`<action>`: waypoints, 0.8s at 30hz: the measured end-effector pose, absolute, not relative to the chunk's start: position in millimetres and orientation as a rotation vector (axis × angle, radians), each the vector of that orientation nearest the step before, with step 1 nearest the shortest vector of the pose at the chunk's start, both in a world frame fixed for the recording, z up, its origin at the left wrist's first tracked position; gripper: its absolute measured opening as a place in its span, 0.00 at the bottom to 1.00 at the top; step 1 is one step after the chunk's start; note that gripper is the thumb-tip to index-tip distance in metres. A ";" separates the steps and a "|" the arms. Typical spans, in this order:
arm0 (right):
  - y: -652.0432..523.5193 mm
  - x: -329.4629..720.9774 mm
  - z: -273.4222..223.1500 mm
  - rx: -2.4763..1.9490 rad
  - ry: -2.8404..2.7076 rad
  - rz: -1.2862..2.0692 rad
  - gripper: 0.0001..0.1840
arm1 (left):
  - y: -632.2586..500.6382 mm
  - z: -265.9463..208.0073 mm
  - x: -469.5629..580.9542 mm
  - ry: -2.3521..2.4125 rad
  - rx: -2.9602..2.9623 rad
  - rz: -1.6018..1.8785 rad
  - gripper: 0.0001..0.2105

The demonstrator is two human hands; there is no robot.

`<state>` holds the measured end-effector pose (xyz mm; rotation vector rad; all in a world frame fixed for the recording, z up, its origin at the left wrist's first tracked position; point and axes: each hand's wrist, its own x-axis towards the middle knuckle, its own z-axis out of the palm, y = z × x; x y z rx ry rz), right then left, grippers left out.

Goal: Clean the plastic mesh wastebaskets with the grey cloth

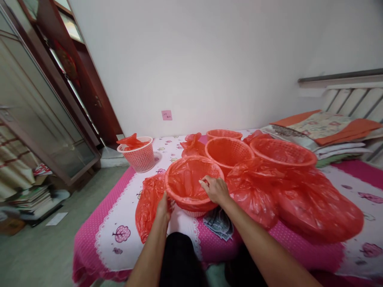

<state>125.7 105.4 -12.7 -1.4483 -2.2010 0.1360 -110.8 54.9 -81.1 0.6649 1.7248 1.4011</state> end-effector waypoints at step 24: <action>104.8 126.7 -14.2 -1.464 -2.187 0.121 0.17 | 56.6 -144.2 -97.5 0.978 -0.139 1.546 0.09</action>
